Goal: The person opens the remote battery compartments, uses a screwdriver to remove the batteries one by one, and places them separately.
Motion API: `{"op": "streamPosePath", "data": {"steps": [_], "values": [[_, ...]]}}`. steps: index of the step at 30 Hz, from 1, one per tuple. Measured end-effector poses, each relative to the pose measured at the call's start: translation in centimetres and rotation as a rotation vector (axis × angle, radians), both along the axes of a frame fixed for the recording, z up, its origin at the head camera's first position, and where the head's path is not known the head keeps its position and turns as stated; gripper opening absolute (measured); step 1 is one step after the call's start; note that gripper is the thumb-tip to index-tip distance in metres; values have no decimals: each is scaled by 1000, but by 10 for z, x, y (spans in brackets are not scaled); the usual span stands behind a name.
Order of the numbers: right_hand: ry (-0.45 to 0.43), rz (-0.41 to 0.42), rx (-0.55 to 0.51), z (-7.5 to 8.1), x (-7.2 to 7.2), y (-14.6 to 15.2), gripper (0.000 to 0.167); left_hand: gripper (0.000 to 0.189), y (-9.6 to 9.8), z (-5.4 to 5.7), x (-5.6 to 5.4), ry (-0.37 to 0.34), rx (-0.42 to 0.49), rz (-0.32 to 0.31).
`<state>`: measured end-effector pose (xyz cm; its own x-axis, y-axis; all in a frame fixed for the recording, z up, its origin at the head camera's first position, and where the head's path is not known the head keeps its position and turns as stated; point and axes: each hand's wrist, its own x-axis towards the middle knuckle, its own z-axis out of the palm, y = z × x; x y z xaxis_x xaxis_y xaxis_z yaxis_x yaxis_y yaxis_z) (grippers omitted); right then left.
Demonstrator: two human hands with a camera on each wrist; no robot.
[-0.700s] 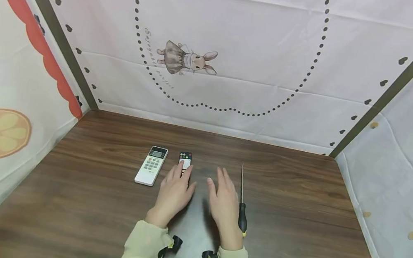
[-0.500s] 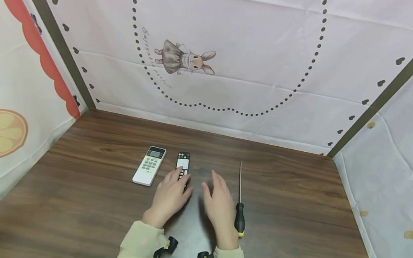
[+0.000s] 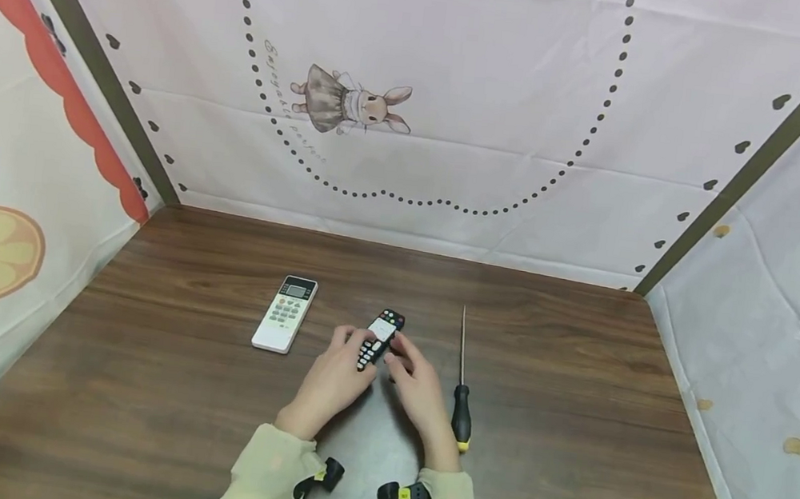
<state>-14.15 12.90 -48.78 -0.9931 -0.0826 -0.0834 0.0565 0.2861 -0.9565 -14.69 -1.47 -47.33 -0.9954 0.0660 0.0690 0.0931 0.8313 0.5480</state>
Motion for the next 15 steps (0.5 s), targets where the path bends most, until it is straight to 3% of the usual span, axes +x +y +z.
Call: {"op": "streamPosePath", "data": {"steps": [5, 11, 15], "values": [[-13, 1, -29, -1, 1, 3, 47, 60, 4, 2, -3, -134, 170, -13], [27, 28, 3, -4, -1, 8, 47, 61, 11, -3, -3, -309, 507, -96], [36, 84, 6, -5, 0, 9, 49, 55, 10, -6, -1, -360, 677, -134]]}}
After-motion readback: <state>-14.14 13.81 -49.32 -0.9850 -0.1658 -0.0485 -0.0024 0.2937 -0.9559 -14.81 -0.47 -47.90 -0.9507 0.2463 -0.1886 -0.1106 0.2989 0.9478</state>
